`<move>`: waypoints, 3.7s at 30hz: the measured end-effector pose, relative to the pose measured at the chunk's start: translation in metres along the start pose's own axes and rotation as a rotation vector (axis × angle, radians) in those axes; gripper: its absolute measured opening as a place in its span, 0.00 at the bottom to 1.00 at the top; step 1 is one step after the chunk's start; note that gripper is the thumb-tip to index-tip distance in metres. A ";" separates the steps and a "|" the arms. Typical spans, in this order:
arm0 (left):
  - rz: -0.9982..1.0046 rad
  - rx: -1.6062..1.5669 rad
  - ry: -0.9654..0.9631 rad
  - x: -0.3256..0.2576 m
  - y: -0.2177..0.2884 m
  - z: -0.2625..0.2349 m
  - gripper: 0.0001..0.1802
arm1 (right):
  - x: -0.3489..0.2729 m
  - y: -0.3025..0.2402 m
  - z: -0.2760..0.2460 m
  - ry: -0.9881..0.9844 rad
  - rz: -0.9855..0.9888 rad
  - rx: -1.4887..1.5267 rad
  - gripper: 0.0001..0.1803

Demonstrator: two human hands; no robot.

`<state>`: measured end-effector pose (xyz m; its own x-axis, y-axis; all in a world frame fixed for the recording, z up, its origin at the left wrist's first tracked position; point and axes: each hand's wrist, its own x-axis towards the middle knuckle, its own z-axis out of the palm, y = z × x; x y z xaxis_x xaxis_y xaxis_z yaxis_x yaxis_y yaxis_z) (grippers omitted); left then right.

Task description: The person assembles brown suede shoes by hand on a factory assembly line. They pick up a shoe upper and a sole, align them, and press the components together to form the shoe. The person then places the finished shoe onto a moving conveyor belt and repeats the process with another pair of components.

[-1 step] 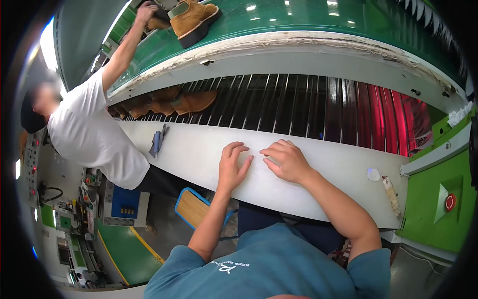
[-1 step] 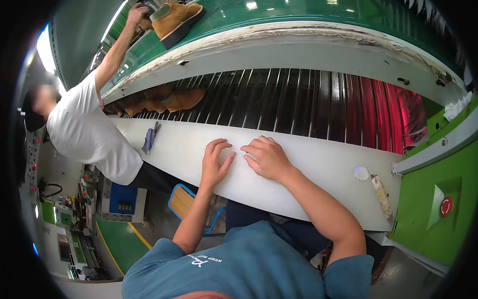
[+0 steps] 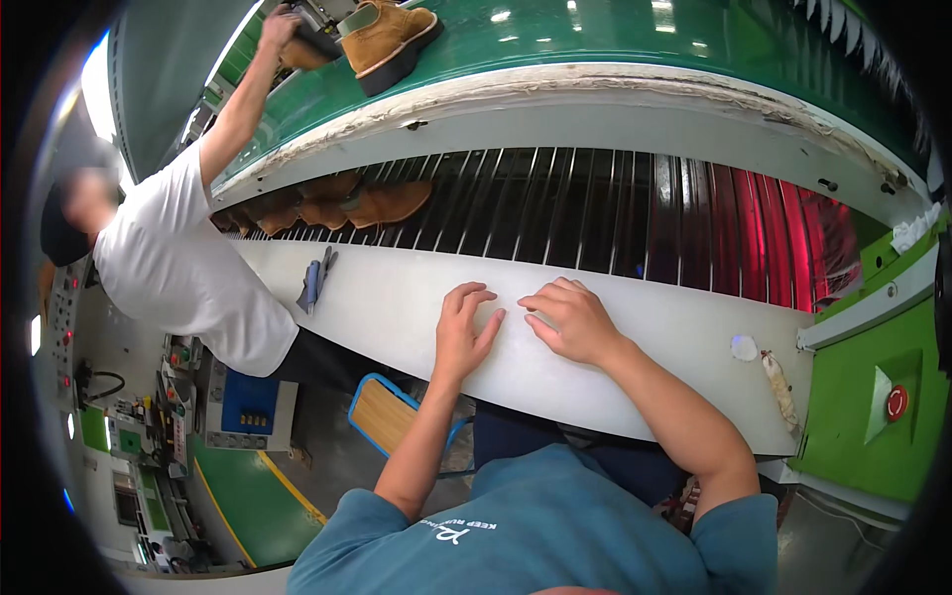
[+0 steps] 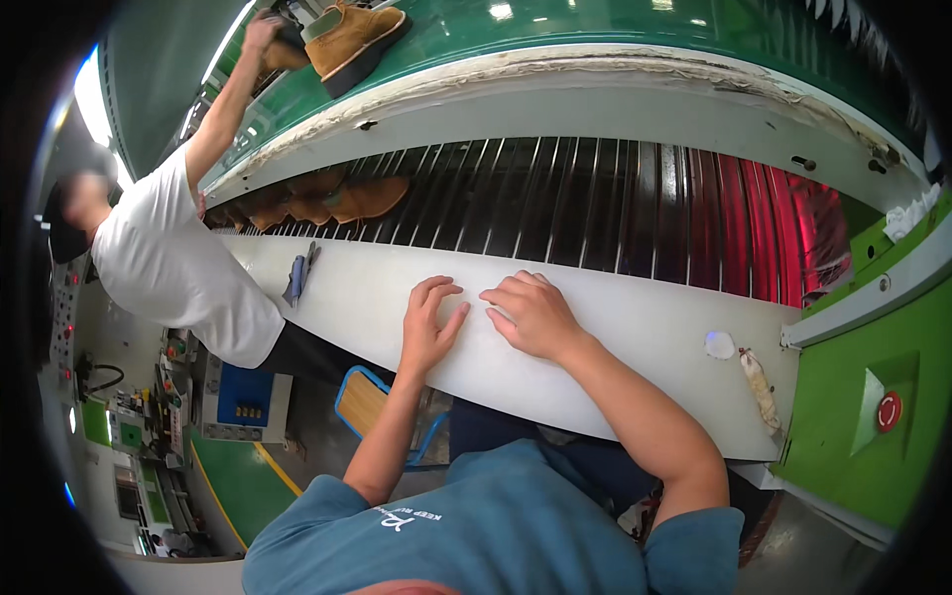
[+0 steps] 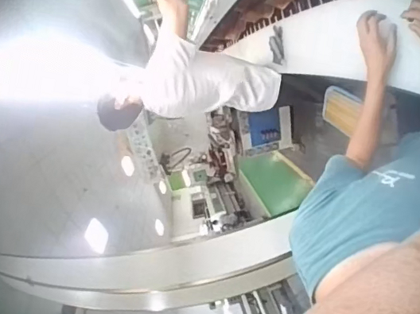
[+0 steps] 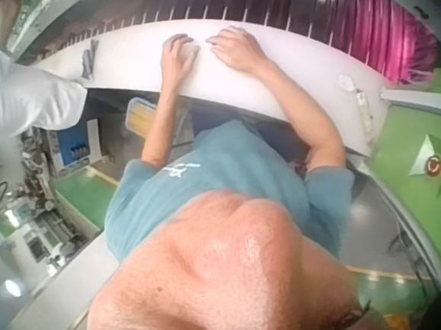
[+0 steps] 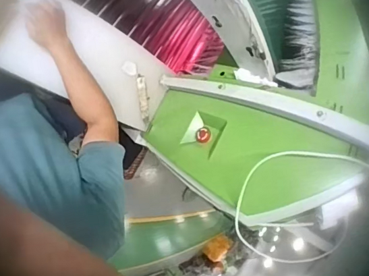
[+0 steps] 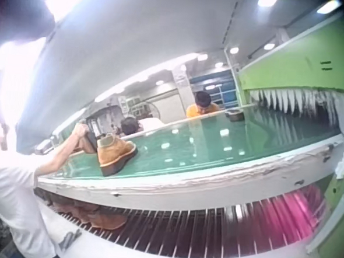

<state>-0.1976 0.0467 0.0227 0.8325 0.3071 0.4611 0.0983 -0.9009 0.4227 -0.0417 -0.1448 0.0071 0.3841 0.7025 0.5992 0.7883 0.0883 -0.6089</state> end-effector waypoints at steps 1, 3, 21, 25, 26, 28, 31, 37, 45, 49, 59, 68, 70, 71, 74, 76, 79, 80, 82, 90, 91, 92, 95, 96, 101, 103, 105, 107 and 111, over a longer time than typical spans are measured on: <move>-0.006 -0.006 0.000 0.000 0.000 0.001 0.16 | 0.000 0.001 0.000 -0.005 0.006 0.003 0.12; -0.009 -0.014 0.003 0.000 0.001 0.001 0.15 | -0.001 0.001 0.000 -0.015 0.012 0.006 0.12; 0.010 -0.026 0.018 -0.002 0.000 0.001 0.16 | 0.000 0.000 -0.004 -0.047 0.033 0.027 0.09; 0.021 -0.008 0.021 0.002 0.002 0.003 0.16 | 0.001 -0.002 -0.009 -0.045 0.037 0.006 0.09; 0.005 -0.012 0.023 0.001 0.002 0.003 0.16 | 0.001 -0.001 -0.009 -0.042 0.034 0.002 0.08; -0.015 -0.025 0.026 0.000 0.004 0.005 0.16 | 0.001 -0.001 -0.008 -0.045 0.036 0.016 0.08; -0.046 -0.044 0.025 -0.006 0.004 0.004 0.16 | 0.000 -0.001 -0.007 -0.071 0.050 0.024 0.09; -0.049 -0.053 0.033 -0.004 0.006 0.003 0.15 | 0.000 -0.001 -0.008 -0.070 0.068 0.041 0.09; -0.036 -0.037 0.034 -0.007 0.005 0.007 0.16 | -0.002 0.000 -0.011 -0.086 0.090 0.053 0.08; -0.038 -0.036 0.036 -0.007 0.005 0.007 0.16 | -0.002 0.001 -0.011 -0.090 0.084 0.058 0.08; -0.216 -0.391 0.149 0.035 -0.094 -0.024 0.20 | 0.004 -0.002 -0.013 -0.002 0.105 -0.059 0.20; -0.660 0.269 0.588 0.171 -0.417 -0.113 0.45 | 0.011 0.007 -0.013 -0.036 0.192 -0.320 0.30; -0.940 0.201 0.574 0.206 -0.437 -0.108 0.54 | 0.006 0.010 -0.012 -0.045 0.233 -0.344 0.29; -1.059 0.197 0.604 0.214 -0.452 -0.113 0.57 | 0.008 0.007 -0.013 -0.072 0.248 -0.349 0.29; -1.267 0.180 0.631 0.227 -0.495 -0.122 0.64 | 0.011 0.008 -0.015 -0.126 0.282 -0.368 0.29; -1.356 0.086 0.588 0.240 -0.520 -0.119 0.68 | 0.013 0.007 -0.015 -0.140 0.323 -0.396 0.29; -1.378 0.043 0.530 0.236 -0.542 -0.119 0.65 | 0.026 0.001 -0.014 -0.181 0.358 -0.434 0.29; -1.378 0.048 0.534 0.236 -0.549 -0.120 0.65 | 0.030 0.000 -0.013 -0.184 0.355 -0.440 0.29; -1.370 0.055 0.554 0.235 -0.558 -0.122 0.64 | 0.034 0.000 -0.012 -0.180 0.355 -0.441 0.28; -1.309 0.092 0.631 0.229 -0.528 -0.133 0.57 | 0.029 -0.003 -0.014 -0.136 0.371 -0.436 0.27; -1.288 0.050 0.666 0.229 -0.522 -0.137 0.55 | 0.028 -0.005 -0.015 -0.140 0.370 -0.434 0.27; -1.264 0.005 0.702 0.234 -0.513 -0.141 0.54 | 0.028 -0.006 -0.015 -0.141 0.368 -0.436 0.27; -1.090 -0.150 0.860 0.223 -0.495 -0.159 0.50 | 0.015 0.004 -0.019 -0.155 0.349 -0.418 0.29; -1.013 -0.199 0.922 0.212 -0.491 -0.168 0.49 | 0.010 0.008 -0.019 -0.164 0.337 -0.404 0.30; -0.685 -0.502 0.748 0.158 -0.392 -0.179 0.44 | 0.010 0.004 -0.020 -0.037 0.362 -0.202 0.31; -0.634 -0.590 0.557 0.119 -0.314 -0.179 0.42 | 0.008 0.006 -0.018 0.035 0.368 -0.088 0.30; -0.486 -0.485 0.395 0.067 -0.256 -0.176 0.43 | 0.004 0.013 -0.019 0.058 0.383 0.036 0.32; -0.298 -0.313 0.245 0.037 -0.192 -0.165 0.43 | -0.007 0.021 -0.018 0.062 0.415 0.238 0.41; 0.074 0.010 0.047 0.002 -0.071 -0.161 0.48 | 0.021 -0.004 -0.011 0.028 0.500 0.760 0.80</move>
<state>-0.2909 0.1608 0.1196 0.8115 0.2533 0.5267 0.0429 -0.9246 0.3786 -0.0311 -0.1377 0.0277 0.6156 0.7674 0.1793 0.0007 0.2269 -0.9739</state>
